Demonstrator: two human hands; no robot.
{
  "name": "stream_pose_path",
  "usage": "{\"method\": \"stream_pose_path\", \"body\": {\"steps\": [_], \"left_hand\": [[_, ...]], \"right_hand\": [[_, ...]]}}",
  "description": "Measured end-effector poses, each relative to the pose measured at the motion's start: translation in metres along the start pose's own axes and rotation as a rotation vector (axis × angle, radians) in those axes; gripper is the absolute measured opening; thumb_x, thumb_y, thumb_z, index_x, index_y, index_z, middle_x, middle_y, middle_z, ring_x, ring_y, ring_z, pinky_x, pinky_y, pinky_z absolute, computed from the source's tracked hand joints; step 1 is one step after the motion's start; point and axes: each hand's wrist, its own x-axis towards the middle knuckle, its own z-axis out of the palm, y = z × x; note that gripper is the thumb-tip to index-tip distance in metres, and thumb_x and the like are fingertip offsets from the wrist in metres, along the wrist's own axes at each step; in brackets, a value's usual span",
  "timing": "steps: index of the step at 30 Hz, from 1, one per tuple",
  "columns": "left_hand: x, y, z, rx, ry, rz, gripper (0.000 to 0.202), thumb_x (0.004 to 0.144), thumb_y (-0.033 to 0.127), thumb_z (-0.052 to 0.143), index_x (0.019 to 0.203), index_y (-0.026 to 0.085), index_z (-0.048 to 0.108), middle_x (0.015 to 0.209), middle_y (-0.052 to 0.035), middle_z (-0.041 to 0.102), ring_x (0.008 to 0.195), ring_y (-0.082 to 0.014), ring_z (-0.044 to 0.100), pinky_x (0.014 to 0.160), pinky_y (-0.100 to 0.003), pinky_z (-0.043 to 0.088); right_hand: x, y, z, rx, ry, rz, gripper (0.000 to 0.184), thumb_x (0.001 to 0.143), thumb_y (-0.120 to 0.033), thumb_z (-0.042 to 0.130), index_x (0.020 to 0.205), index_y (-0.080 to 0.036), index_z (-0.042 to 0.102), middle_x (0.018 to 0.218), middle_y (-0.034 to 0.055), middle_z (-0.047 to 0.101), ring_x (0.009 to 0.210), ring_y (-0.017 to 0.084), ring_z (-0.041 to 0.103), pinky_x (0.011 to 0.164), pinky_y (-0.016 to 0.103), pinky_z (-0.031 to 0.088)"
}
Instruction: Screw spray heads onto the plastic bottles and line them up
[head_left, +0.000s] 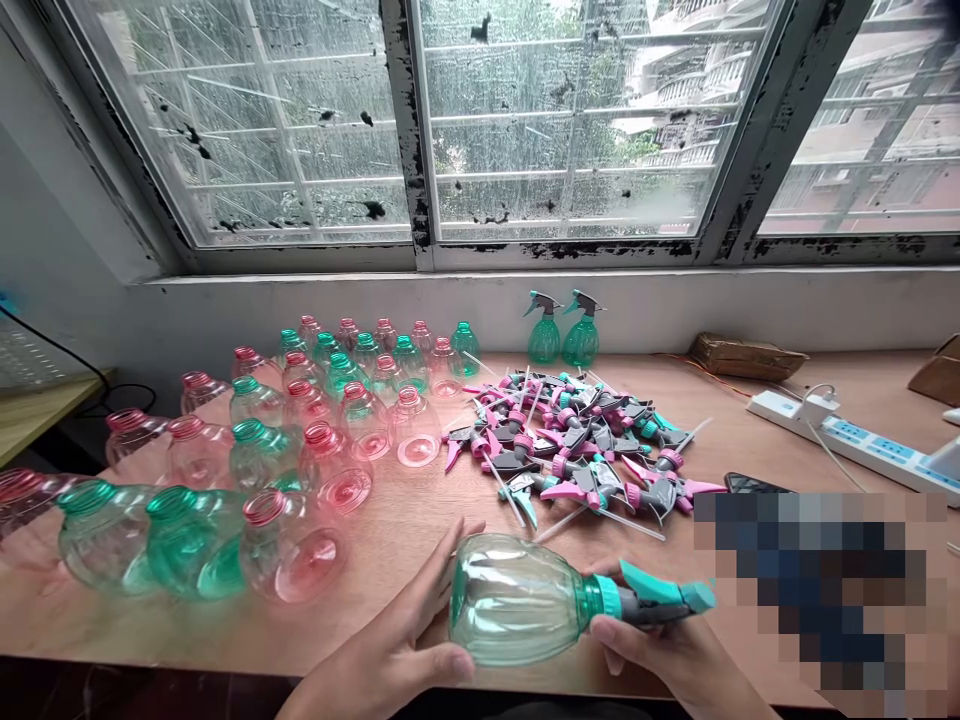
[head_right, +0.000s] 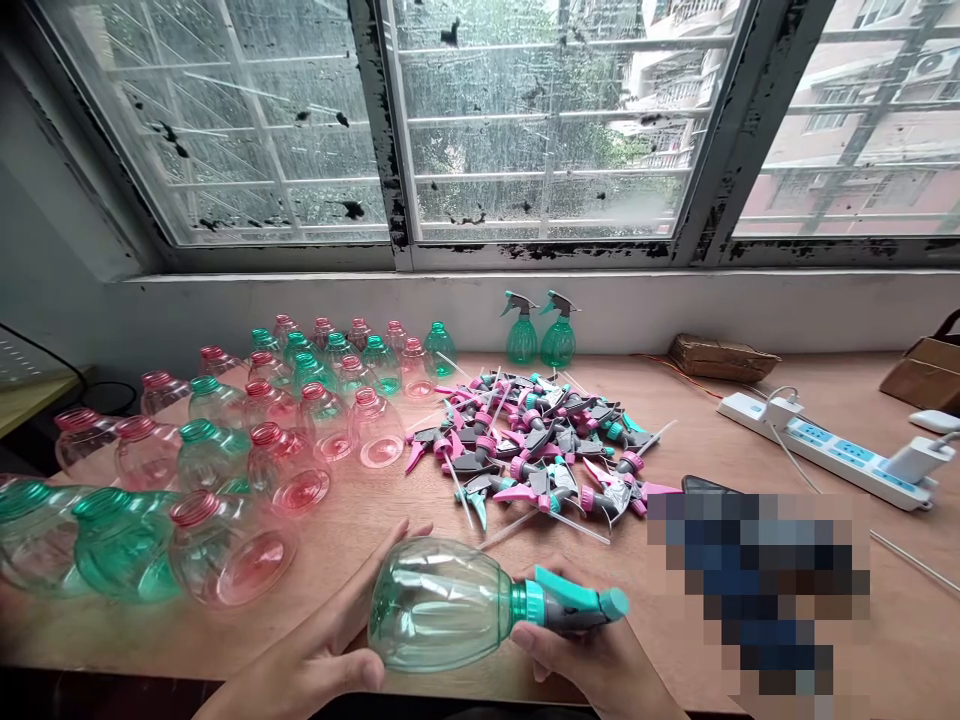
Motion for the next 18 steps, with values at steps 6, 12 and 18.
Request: {"method": "stream_pose_path", "body": {"steps": [6,12,18], "left_hand": [[0.0011,-0.0027,-0.0012,0.141,0.018,-0.022,0.1,0.089,0.024,0.076,0.162,0.044,0.01,0.175,0.0007,0.017,0.16,-0.0294,0.02,0.131,-0.05,0.013],[0.0009,-0.0014,0.0,0.009,0.033,0.021,0.109,0.084,0.044,0.081,0.161,0.046,0.005,0.176,0.0006,0.006,0.161,-0.0318,0.01,0.13,-0.054,0.013],[0.0017,0.0038,-0.0001,0.043,-0.023,-0.024,0.094,0.089,0.045,0.075,0.163,0.036,0.018,0.174,-0.0065,0.022,0.158,-0.034,0.023,0.129,-0.054,0.018]], "right_hand": [[-0.0012,0.0003,-0.002,-0.056,0.037,-0.018,0.041,0.076,-0.057,0.083,0.082,-0.018,0.069,0.051,-0.0036,0.062,0.048,0.015,0.056,0.051,0.027,0.046],[-0.0041,-0.0061,0.0056,-0.126,0.072,-0.074,0.025,0.069,-0.036,0.089,0.086,-0.023,0.077,0.066,-0.0009,0.071,0.06,0.019,0.063,0.057,0.028,0.052],[-0.005,-0.0011,0.0022,-0.153,0.098,-0.093,0.024,0.068,-0.035,0.09,0.087,-0.023,0.079,0.065,-0.0004,0.075,0.059,0.02,0.067,0.059,0.027,0.054]]}}
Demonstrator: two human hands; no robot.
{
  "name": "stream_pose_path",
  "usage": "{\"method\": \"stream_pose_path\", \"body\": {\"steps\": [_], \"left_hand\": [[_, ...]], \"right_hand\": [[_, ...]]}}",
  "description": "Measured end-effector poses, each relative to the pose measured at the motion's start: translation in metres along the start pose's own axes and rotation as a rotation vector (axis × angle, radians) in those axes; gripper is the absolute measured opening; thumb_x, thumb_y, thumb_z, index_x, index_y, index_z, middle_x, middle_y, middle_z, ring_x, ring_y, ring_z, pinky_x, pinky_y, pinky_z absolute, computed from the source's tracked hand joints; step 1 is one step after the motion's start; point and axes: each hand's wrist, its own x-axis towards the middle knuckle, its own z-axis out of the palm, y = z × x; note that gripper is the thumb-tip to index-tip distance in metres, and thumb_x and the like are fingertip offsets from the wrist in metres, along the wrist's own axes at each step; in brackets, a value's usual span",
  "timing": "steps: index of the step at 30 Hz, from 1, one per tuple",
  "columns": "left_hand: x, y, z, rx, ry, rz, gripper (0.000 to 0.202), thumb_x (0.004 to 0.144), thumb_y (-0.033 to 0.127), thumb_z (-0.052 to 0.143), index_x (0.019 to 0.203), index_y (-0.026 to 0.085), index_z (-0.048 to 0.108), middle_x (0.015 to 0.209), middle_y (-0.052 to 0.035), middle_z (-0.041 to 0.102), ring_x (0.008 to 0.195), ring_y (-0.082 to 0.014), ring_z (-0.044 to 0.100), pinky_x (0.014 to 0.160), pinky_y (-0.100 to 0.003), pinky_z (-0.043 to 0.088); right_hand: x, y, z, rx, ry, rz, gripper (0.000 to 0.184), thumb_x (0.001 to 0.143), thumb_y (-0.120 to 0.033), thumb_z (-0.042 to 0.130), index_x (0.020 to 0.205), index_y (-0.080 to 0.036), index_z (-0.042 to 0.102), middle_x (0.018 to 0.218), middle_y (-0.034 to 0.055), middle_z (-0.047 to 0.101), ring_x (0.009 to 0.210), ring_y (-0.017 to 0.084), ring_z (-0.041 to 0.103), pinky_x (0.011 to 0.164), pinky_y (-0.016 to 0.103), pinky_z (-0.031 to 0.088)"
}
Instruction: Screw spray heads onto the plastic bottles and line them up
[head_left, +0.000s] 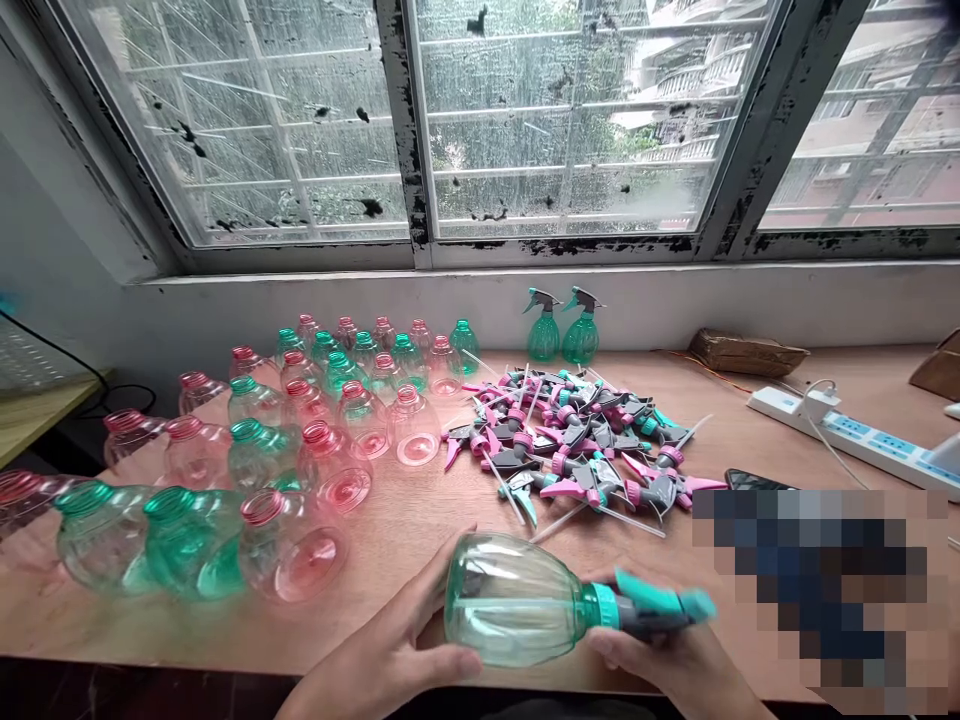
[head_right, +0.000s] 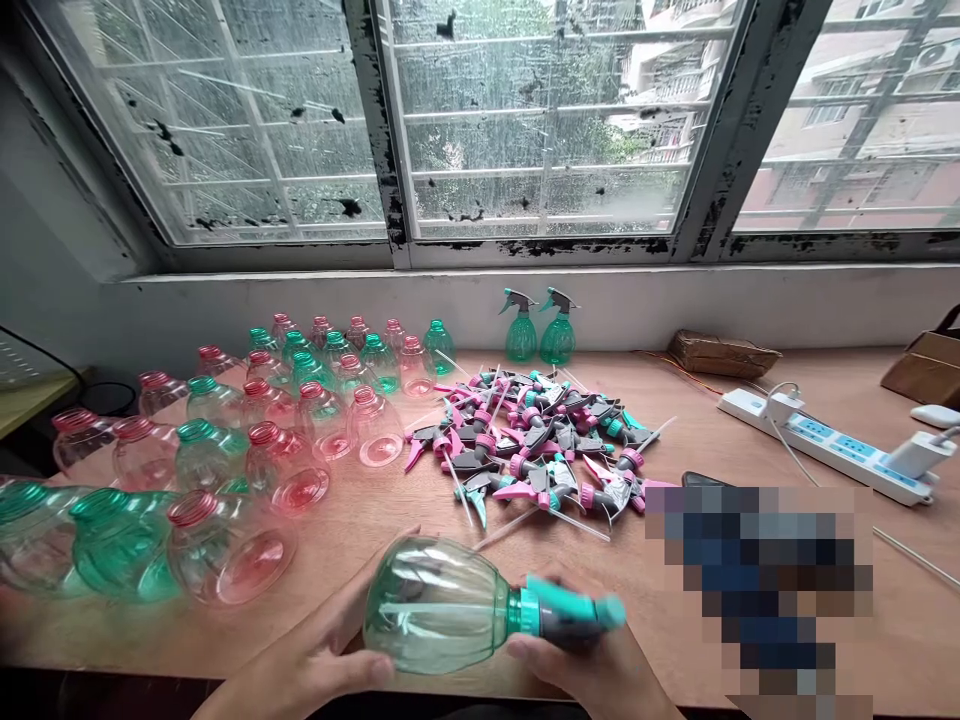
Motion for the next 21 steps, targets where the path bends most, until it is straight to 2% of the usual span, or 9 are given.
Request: {"method": "stream_pose_path", "body": {"steps": [3,5,8,11,13,15,17,19,21], "left_hand": [[-0.0005,-0.0033,0.0008,0.08,0.026,-0.007,0.098,0.093,0.029,0.073,0.162,0.042,0.005,0.174,-0.0035,0.022,0.156,-0.0304,0.029,0.129,-0.053,0.019],[-0.0007,-0.0057,0.0007,0.091,0.034,-0.015,0.101,0.093,0.028,0.071,0.162,0.044,-0.002,0.174,-0.0031,0.02,0.157,-0.0301,0.027,0.129,-0.054,0.017],[0.0003,-0.0067,0.0,0.04,0.055,-0.011,0.112,0.087,0.042,0.078,0.162,0.041,-0.005,0.176,-0.0021,0.009,0.16,-0.0331,0.013,0.13,-0.056,0.007],[0.0017,-0.0042,-0.0003,-0.029,0.035,-0.016,0.103,0.089,0.056,0.07,0.164,0.033,0.004,0.176,-0.0047,0.012,0.16,-0.036,0.011,0.13,-0.055,0.006],[0.0021,-0.0025,0.0001,-0.027,0.022,-0.031,0.1,0.09,0.054,0.07,0.164,0.032,0.008,0.175,-0.0055,0.018,0.159,-0.036,0.016,0.13,-0.054,0.012],[0.0016,-0.0021,0.0007,0.04,0.037,-0.037,0.1,0.09,0.045,0.074,0.164,0.036,0.007,0.175,-0.0038,0.019,0.159,-0.033,0.02,0.13,-0.053,0.014],[0.0006,-0.0027,0.0015,0.112,0.048,-0.034,0.099,0.093,0.039,0.072,0.163,0.041,0.002,0.175,-0.0026,0.018,0.158,-0.0293,0.025,0.13,-0.052,0.015],[-0.0002,-0.0034,0.0024,0.157,0.064,-0.039,0.105,0.091,0.04,0.075,0.162,0.044,-0.003,0.175,-0.002,0.016,0.159,-0.0289,0.021,0.13,-0.053,0.011],[-0.0006,-0.0034,0.0031,0.141,0.104,-0.031,0.116,0.083,0.046,0.081,0.161,0.044,-0.004,0.176,-0.0007,0.007,0.161,-0.0305,0.009,0.131,-0.053,0.004]], "right_hand": [[-0.001,0.0069,-0.0045,0.018,-0.012,0.084,0.034,0.075,-0.05,0.084,0.082,-0.019,0.075,0.047,-0.0025,0.064,0.046,0.017,0.058,0.048,0.027,0.05],[-0.0008,0.0082,-0.0053,-0.022,-0.005,0.058,0.033,0.076,-0.05,0.084,0.086,-0.019,0.076,0.052,-0.0014,0.067,0.049,0.019,0.06,0.049,0.028,0.053],[0.0012,0.0046,-0.0027,-0.156,-0.027,-0.103,0.024,0.074,-0.035,0.086,0.095,-0.025,0.079,0.065,-0.0008,0.073,0.057,0.02,0.065,0.057,0.028,0.057],[0.0023,0.0016,0.0009,-0.209,-0.003,-0.273,0.026,0.071,-0.031,0.088,0.096,-0.03,0.081,0.08,0.001,0.078,0.07,0.024,0.072,0.066,0.028,0.06],[0.001,0.0028,0.0011,-0.197,0.027,-0.24,0.024,0.07,-0.037,0.089,0.091,-0.029,0.082,0.077,0.0009,0.079,0.068,0.024,0.072,0.063,0.027,0.06],[-0.0013,0.0058,-0.0006,-0.165,0.029,-0.104,0.024,0.072,-0.043,0.088,0.087,-0.026,0.082,0.061,-0.0019,0.073,0.055,0.021,0.067,0.053,0.026,0.058],[-0.0031,0.0079,-0.0031,-0.106,0.029,-0.009,0.026,0.073,-0.046,0.087,0.087,-0.025,0.081,0.053,-0.0043,0.069,0.049,0.019,0.064,0.051,0.025,0.058],[-0.003,0.0073,-0.0047,-0.106,0.025,-0.02,0.024,0.074,-0.044,0.087,0.089,-0.026,0.081,0.057,-0.0043,0.072,0.053,0.019,0.066,0.053,0.025,0.059],[-0.0012,0.0039,-0.0053,-0.201,-0.003,-0.117,0.022,0.073,-0.037,0.088,0.092,-0.029,0.082,0.069,-0.0029,0.078,0.06,0.021,0.071,0.059,0.025,0.061]]}}
